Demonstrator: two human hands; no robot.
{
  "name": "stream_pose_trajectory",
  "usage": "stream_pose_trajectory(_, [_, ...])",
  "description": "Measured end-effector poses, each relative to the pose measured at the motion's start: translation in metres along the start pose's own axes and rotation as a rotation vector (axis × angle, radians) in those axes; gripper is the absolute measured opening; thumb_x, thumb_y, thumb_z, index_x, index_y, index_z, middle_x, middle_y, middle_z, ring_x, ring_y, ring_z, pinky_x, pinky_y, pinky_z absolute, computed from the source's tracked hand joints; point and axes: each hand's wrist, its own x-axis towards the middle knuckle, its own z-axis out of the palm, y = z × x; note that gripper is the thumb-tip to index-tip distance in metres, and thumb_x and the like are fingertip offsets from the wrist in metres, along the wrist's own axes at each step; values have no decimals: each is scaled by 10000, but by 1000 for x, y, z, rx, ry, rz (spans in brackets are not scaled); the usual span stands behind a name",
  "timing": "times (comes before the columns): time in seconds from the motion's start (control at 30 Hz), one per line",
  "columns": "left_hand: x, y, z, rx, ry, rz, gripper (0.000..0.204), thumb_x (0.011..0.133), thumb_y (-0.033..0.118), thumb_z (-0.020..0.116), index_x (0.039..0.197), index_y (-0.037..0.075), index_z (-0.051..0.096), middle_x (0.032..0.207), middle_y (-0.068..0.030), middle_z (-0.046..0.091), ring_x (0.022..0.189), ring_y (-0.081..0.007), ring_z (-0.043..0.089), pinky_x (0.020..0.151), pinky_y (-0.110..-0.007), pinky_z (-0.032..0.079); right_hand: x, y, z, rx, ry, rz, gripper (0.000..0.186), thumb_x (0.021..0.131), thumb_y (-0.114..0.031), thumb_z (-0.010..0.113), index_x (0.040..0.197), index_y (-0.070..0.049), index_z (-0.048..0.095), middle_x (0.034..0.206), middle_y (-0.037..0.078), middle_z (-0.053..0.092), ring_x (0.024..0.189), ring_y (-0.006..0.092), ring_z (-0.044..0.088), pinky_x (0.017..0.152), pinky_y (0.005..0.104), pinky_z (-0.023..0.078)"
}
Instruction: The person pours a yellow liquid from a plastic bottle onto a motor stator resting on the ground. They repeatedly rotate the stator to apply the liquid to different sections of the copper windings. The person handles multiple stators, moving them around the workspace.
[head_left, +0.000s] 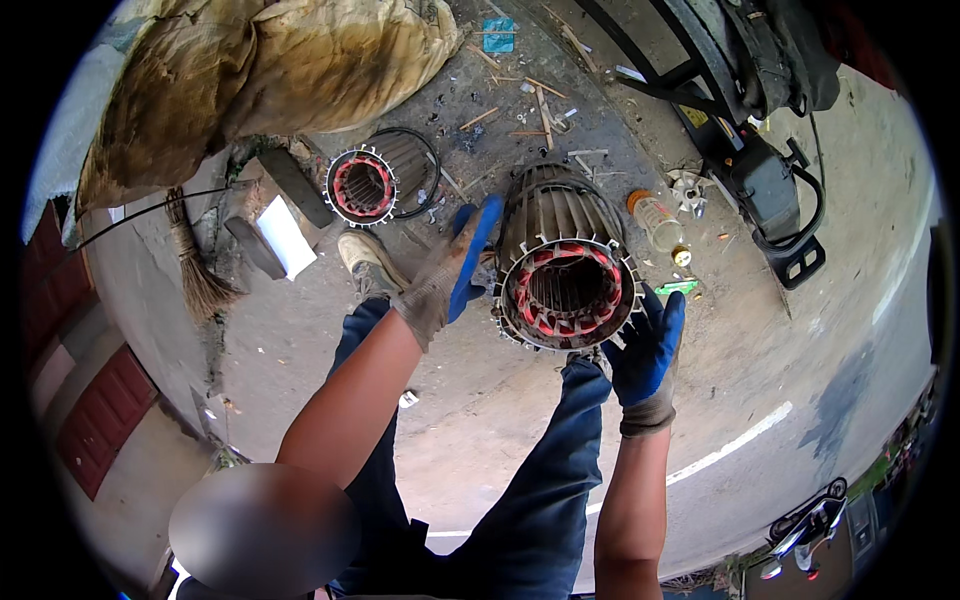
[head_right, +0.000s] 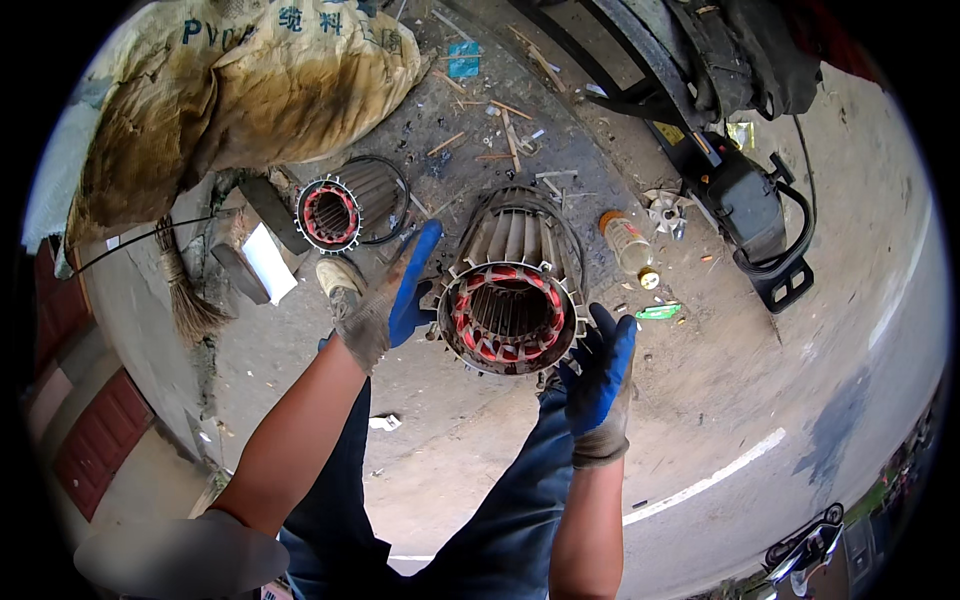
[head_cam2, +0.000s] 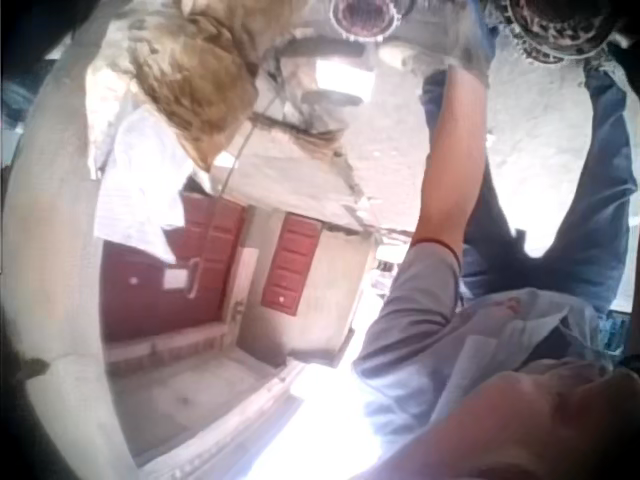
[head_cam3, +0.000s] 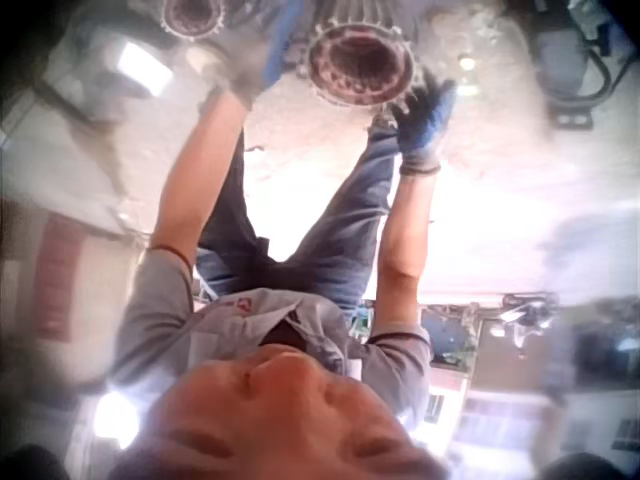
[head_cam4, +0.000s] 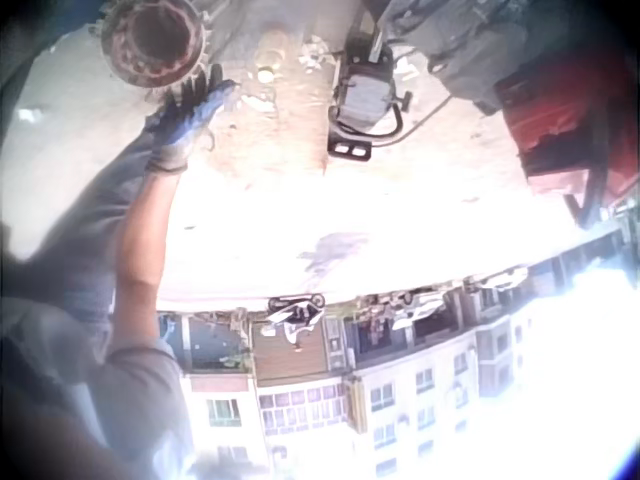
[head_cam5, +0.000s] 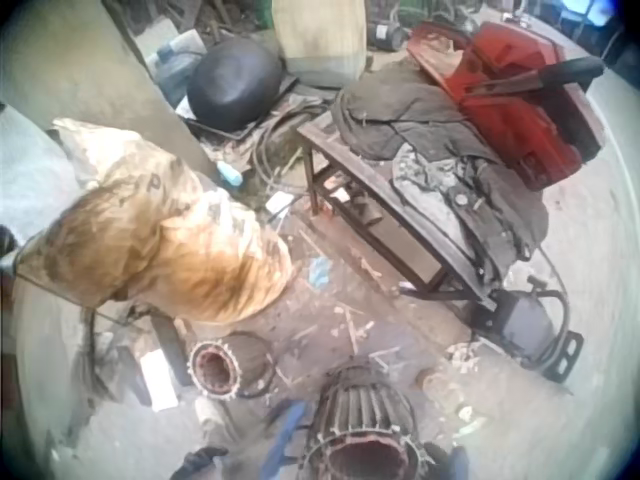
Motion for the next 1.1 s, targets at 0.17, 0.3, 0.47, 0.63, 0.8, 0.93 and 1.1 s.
stream_pose_trajectory(0.17, [28,-6,8,77,-55,-19,1032,914,685,625,1642,130,149,1570,-96,444,1337,-214,540,1052,-468,496,56,4,-23,-610,-352,-497,750,1007,-436,555,1614,-108,261,1586,143,385,1418,306,429,1116,438,420])
stream_pose_trajectory(0.3, [48,-12,9,-261,-289,-34,780,998,526,617,1549,30,375,1440,-118,584,1224,-184,632,1050,-318,516,95,2,-26,-1168,-353,-1040,756,972,-207,580,1615,-29,225,1561,240,424,1407,432,442,1148,472,391])
stream_pose_trajectory(0.47, [51,-13,15,-346,-252,22,628,1016,444,626,1454,15,489,1388,-112,614,1173,-185,657,995,-328,561,124,28,-18,-658,-380,-759,680,945,-199,631,1549,-11,381,1443,284,534,1284,463,554,1106,479,437])
stream_pose_trajectory(0.63, [44,-14,9,-170,-180,117,611,1007,397,658,1426,-14,486,1331,-113,628,1125,-175,659,986,-305,560,102,20,-14,-1050,-219,-1113,578,927,-223,684,1419,42,538,1349,271,602,1225,430,603,1034,456,497])
stream_pose_trajectory(0.8, [60,-42,-1,-440,-146,254,478,1035,324,625,1356,-22,546,1253,-122,670,1053,-175,694,883,-301,595,91,21,-3,-734,-317,-837,570,973,-196,607,1472,41,470,1407,237,572,1258,380,586,1066,443,479])
stream_pose_trajectory(0.93, [13,-30,13,34,54,341,361,1047,237,608,1325,15,550,1206,-116,664,981,-180,699,872,-307,608,74,22,-5,-426,-420,-480,477,1110,-202,412,1533,16,384,1499,162,508,1309,236,554,1098,364,455])
stream_pose_trajectory(1.1, [-10,-19,19,-276,-18,158,352,1040,212,618,1354,77,535,1266,-94,635,1125,-204,663,959,-316,572,66,14,-4,-855,-262,-937,542,941,-156,655,1432,29,520,1410,254,578,1263,425,587,1079,467,468])
